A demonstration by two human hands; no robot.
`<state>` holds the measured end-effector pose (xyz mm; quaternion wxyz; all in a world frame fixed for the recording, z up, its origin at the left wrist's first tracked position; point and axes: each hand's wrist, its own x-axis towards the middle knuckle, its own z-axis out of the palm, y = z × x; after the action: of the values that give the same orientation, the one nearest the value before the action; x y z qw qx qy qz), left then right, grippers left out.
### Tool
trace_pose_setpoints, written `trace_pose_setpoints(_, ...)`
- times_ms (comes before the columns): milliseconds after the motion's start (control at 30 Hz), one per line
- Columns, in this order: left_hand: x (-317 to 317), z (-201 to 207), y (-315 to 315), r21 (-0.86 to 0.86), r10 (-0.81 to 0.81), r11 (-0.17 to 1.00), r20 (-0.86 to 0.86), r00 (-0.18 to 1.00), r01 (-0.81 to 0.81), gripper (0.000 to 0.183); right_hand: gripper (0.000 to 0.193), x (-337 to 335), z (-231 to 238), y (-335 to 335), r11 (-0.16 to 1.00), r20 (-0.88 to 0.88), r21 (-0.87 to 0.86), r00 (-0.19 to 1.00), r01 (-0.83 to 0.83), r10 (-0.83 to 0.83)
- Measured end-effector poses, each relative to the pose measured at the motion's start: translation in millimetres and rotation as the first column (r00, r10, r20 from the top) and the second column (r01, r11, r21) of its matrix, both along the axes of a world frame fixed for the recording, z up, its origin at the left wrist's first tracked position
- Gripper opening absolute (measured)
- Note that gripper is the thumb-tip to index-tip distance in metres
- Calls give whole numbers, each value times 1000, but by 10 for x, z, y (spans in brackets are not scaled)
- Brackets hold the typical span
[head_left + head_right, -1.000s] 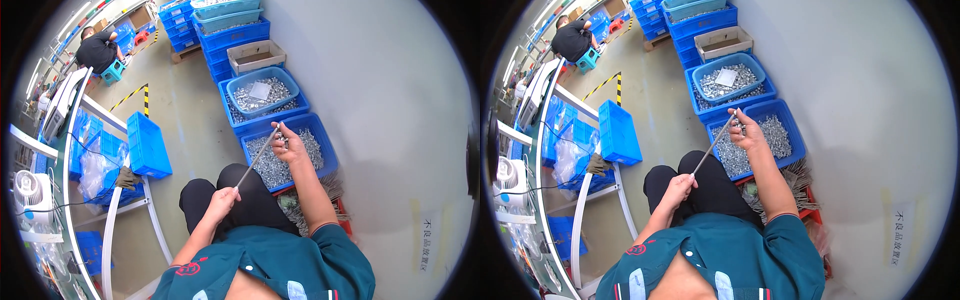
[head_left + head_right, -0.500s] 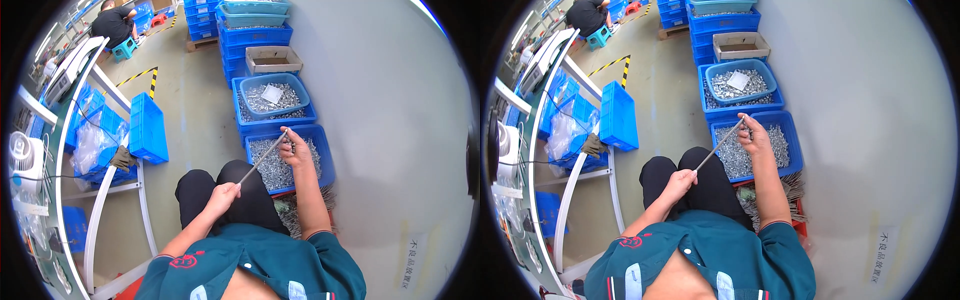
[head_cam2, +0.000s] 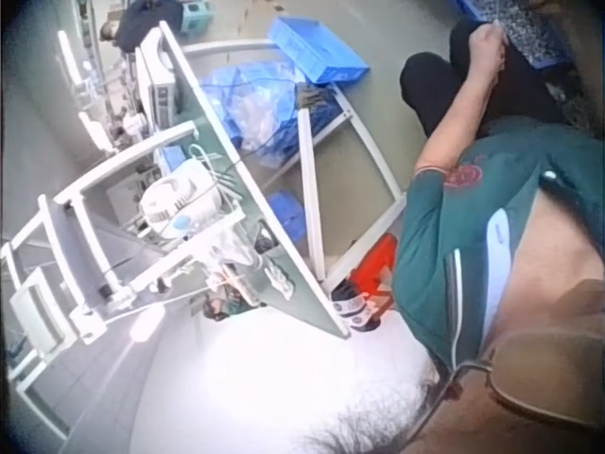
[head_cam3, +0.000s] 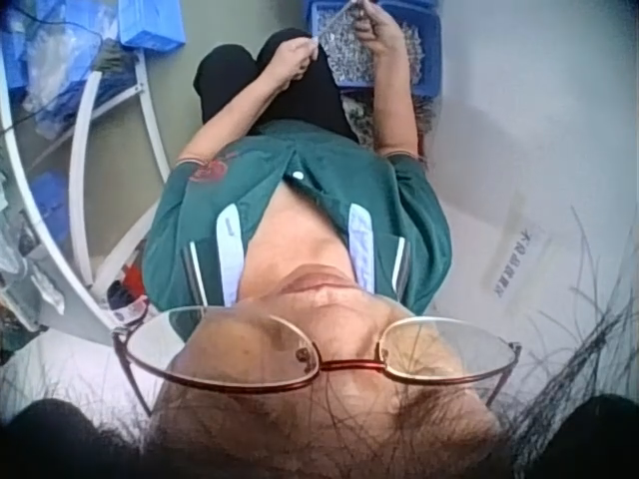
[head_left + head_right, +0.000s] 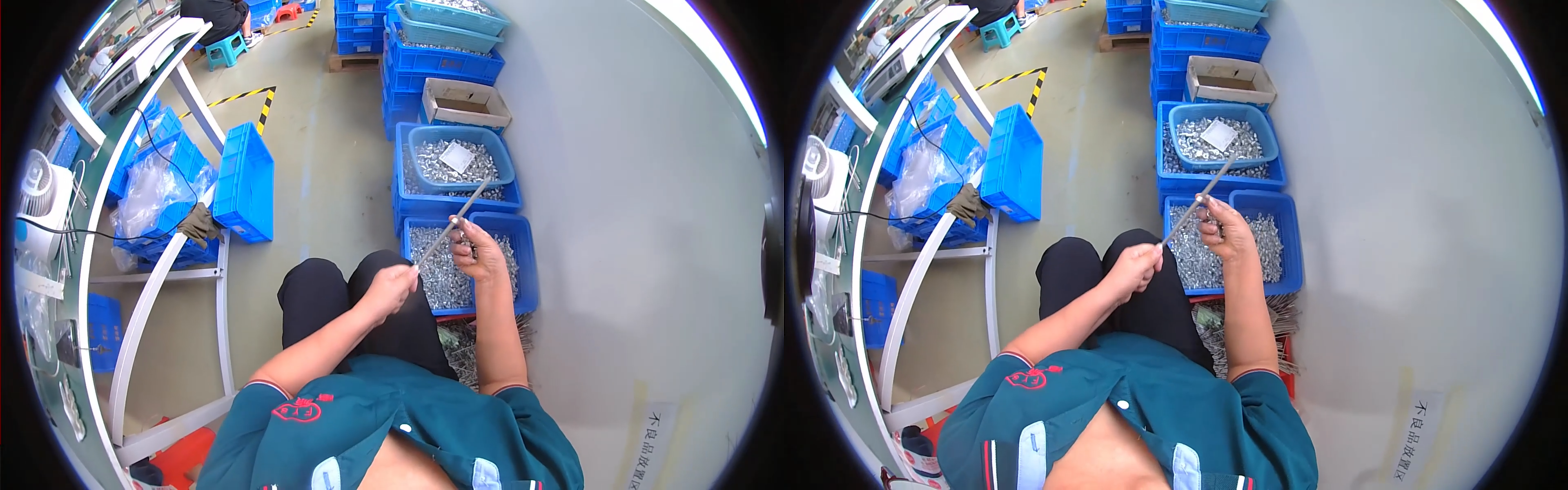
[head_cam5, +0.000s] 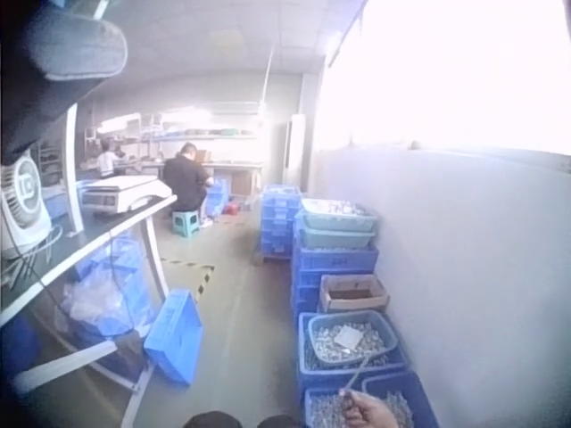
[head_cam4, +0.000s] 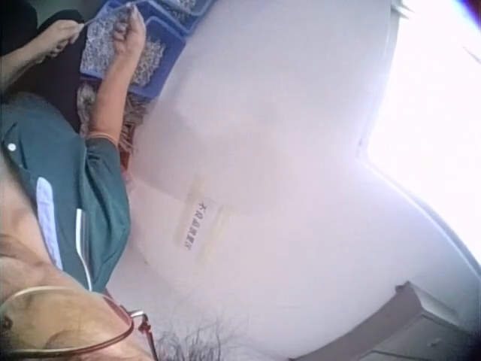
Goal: Assembling small metal components onto a long metal rod.
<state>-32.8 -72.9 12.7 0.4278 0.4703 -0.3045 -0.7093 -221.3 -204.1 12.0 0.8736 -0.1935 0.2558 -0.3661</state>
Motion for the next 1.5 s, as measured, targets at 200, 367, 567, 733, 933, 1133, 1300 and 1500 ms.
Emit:
trace_pose_setpoints(200, 57, -56, -103, -252, 12, 967, -139, 990, -47, 34, 28, -106, -129, -20, 977, 73, 212, 997, 7, -23)
trace_pose_setpoints(367, 83, -45, -10, -246, 68, 966, -30, 997, -73, 34, 21, -95, -204, -25, 956, 29, 278, 994, 91, -103)
trace_pose_setpoints(567, 216, -164, 226, -239, 145, 970, 385, 911, -53, 37, 13, -125, -357, -35, 971, 191, 236, 977, 44, -91)
trace_pose_setpoints(733, 342, -230, 468, -194, 134, 980, 487, 863, -43, 38, 15, -86, -416, -66, 960, 251, 266, 955, 89, -158)
trace_pose_setpoints(933, 429, -144, 623, -149, 71, 989, 577, 814, 20, 37, 17, -39, -377, -95, 925, 290, 366, 932, 104, -219)
trace_pose_setpoints(1133, 452, -199, 659, -108, 46, 994, 535, 843, 14, 37, 21, -26, -428, -133, 882, 270, 460, 930, 105, -251)
trace_pose_setpoints(1300, 442, -206, 648, -103, 33, 994, 518, 855, 24, 38, 19, -48, -522, -104, 842, 118, 521, 965, 140, -234)
trace_pose_setpoints(1500, 459, -217, 641, -90, 28, 996, 529, 848, 23, 38, 17, -83, -508, -65, 924, 208, 377, 966, 69, -156)
